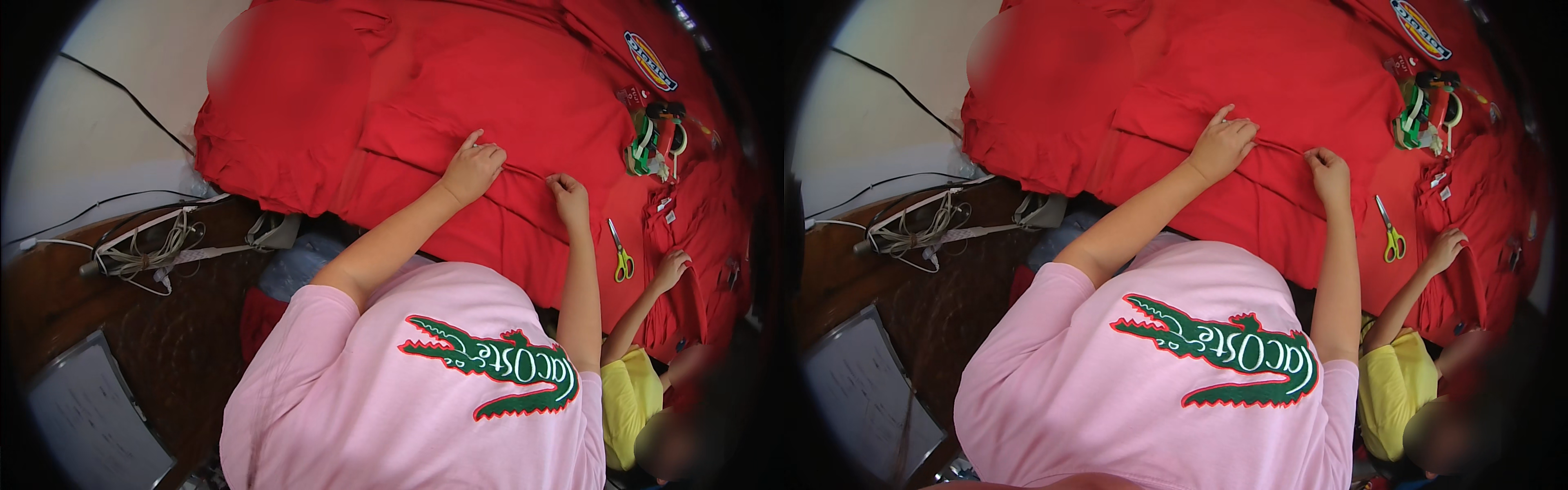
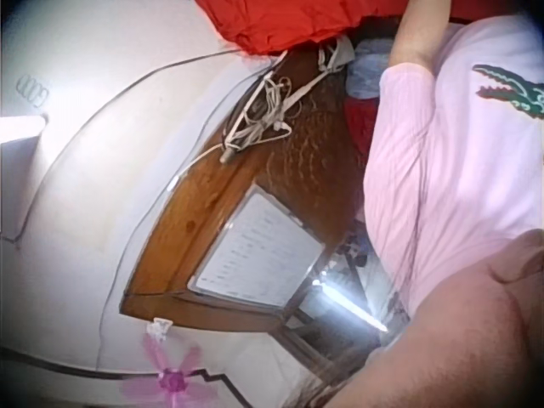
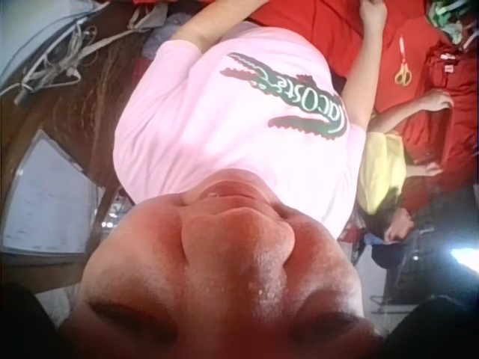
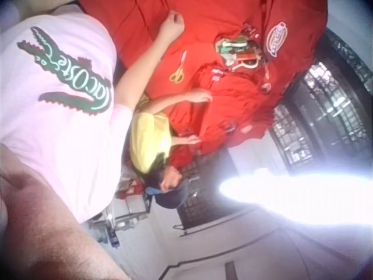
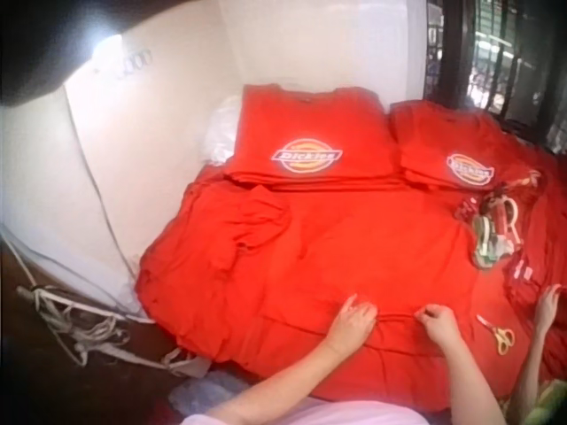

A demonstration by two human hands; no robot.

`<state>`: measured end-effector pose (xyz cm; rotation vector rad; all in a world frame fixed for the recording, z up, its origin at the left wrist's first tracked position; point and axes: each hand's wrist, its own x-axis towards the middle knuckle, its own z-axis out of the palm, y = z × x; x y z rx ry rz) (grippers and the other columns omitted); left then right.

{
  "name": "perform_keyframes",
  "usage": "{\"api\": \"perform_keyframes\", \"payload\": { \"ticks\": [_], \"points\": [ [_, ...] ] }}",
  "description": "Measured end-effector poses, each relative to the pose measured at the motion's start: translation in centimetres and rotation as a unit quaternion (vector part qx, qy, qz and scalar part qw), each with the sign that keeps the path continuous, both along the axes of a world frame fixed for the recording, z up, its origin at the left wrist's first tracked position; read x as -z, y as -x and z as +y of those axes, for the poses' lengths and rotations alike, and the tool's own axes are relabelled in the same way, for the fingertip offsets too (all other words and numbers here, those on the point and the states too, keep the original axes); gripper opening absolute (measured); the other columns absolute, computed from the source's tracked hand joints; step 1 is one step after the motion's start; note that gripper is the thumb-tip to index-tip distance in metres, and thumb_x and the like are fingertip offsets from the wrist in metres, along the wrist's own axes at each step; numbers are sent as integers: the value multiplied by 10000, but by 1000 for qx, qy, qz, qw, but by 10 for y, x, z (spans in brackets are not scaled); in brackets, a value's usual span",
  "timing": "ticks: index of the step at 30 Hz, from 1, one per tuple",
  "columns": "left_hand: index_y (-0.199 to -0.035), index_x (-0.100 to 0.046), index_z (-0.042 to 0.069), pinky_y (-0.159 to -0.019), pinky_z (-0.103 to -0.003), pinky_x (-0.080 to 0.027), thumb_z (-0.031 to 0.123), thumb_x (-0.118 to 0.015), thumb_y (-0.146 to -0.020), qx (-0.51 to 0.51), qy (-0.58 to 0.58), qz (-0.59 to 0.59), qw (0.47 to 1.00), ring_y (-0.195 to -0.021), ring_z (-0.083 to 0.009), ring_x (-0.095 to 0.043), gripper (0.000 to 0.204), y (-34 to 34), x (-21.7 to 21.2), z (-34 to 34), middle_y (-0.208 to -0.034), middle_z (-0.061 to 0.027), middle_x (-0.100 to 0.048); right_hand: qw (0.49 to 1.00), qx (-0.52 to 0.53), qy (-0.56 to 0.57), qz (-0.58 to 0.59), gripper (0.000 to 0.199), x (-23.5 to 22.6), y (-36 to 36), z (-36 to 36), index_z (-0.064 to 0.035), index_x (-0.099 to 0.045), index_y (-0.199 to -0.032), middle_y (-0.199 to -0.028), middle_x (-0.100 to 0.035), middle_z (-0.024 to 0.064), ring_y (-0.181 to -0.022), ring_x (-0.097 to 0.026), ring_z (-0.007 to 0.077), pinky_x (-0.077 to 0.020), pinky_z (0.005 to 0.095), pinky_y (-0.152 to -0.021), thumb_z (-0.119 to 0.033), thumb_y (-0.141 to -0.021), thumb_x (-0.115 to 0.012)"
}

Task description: The person processes red shirts on a table by unfolding each one, using snips to remove threads from the collar area, and refolding them into a stack.

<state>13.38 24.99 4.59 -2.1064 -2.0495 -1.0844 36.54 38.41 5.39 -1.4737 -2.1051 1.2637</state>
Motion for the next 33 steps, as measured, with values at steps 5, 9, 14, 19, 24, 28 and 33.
{"api": "perform_keyframes", "payload": {
  "ticks": [5, 9, 14, 19, 24, 28, 33],
  "points": [
    [-945, -603, 82, -1048, -478, -466, 153, -707, -891, 55, 10, -24, 998, -970, -266, -679, 138, -6, -42, -25, -941, -77, -685, 996, 38, -76, 8, 236, 0, -4, -8, 1, -681, -1038, -794, -663, 137, -727, -614, 205, -493, 347, -710, -224, -1011, -613],
    [-962, -593, 87, -894, -463, -523, 260, -682, -935, 170, 312, -43, 934, -959, -305, -669, 197, -20, -42, -101, -953, -100, -686, 990, 57, -122, -35, 260, -19, -4, -17, -37, -663, -1068, -918, -713, 189, -864, -696, 351, -522, 424, -767, -276, -1037, -566],
    [-1153, -618, 98, -978, -476, -495, 333, -703, -921, 109, 300, -101, 942, -1070, -314, -654, 341, -21, -72, -135, -1113, -120, -667, 973, 48, -207, -93, 235, -57, -3, -26, -32, -633, -1084, -994, -707, 244, -953, -672, 466, -533, 522, -789, -250, -1032, -562],
    [-1280, -613, 81, -1103, -491, -408, 235, -702, -882, -51, -4, -51, 997, -1218, -317, -600, 435, -51, -102, -45, -1261, -132, -643, 949, -90, 101, 284, 143, -127, 28, -75, -11, -628, -1083, -965, -630, 4, -919, -543, 80, -460, 237, -854, -138, -1048, -571],
    [-1153, -702, 60, -907, -465, -532, 174, -640, -879, -81, 87, -148, 982, -990, -399, -690, 303, 6, -110, 3, -1105, -149, -735, 738, -152, 301, 584, 190, -289, -31, -98, -29, -593, -1148, -984, -643, -13, -949, -596, 52, -487, 230, -854, -188, -1045, -604],
    [-1081, -714, 8, -767, -414, -564, 242, -611, -996, -13, 231, -499, 835, -850, -246, -733, 269, 20, -158, 12, -1057, -70, -767, 881, -78, -65, 463, 714, -303, -51, -91, -49, -452, -1425, -1272, -558, 114, -1155, -593, 191, -507, 326, -975, -256, -853, -827],
    [-1265, -653, -14, -884, -320, -565, 276, -642, -997, 231, 341, -734, 541, -992, -164, -707, 395, -40, -271, 7, -1116, -95, -739, 959, 56, -278, 27, 1250, -235, -32, -104, -161, -173, -1630, -1433, -409, 234, -1244, -549, 468, -525, 506, -991, -315, -643, -925]
  ]
}}
